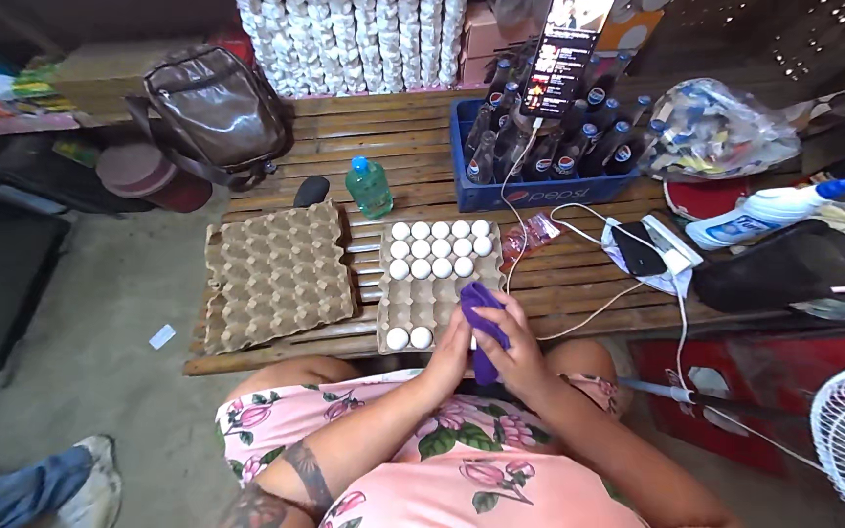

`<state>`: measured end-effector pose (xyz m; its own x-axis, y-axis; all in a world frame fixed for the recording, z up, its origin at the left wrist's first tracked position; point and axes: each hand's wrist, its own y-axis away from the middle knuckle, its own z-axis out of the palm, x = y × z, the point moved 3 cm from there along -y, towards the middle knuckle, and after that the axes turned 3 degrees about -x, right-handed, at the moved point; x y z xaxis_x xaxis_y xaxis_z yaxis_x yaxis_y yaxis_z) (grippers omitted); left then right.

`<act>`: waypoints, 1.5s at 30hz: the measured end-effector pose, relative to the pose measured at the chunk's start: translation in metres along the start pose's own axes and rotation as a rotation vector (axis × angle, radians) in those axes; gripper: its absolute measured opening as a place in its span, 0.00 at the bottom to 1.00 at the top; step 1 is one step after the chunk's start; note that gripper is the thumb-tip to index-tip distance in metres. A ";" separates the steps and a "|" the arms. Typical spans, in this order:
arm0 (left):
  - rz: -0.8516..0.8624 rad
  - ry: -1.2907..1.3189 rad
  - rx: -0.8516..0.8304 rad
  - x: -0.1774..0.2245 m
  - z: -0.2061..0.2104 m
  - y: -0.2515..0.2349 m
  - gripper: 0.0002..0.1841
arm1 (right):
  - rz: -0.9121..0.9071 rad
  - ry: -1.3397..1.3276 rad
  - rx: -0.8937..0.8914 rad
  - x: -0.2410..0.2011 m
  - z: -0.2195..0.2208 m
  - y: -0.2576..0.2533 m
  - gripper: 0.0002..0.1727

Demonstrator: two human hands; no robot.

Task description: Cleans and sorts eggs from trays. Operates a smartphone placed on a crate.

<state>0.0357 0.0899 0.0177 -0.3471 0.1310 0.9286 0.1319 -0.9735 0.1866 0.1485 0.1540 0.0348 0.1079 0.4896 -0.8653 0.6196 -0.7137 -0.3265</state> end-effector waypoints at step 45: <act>-0.080 -0.061 -0.046 -0.019 0.005 0.004 0.30 | 0.008 0.048 0.026 0.007 -0.005 0.004 0.18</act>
<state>0.0476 0.0845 0.0026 -0.2974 0.2182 0.9295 0.0631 -0.9669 0.2472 0.1556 0.1569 0.0293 0.1500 0.5068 -0.8489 0.5984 -0.7301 -0.3300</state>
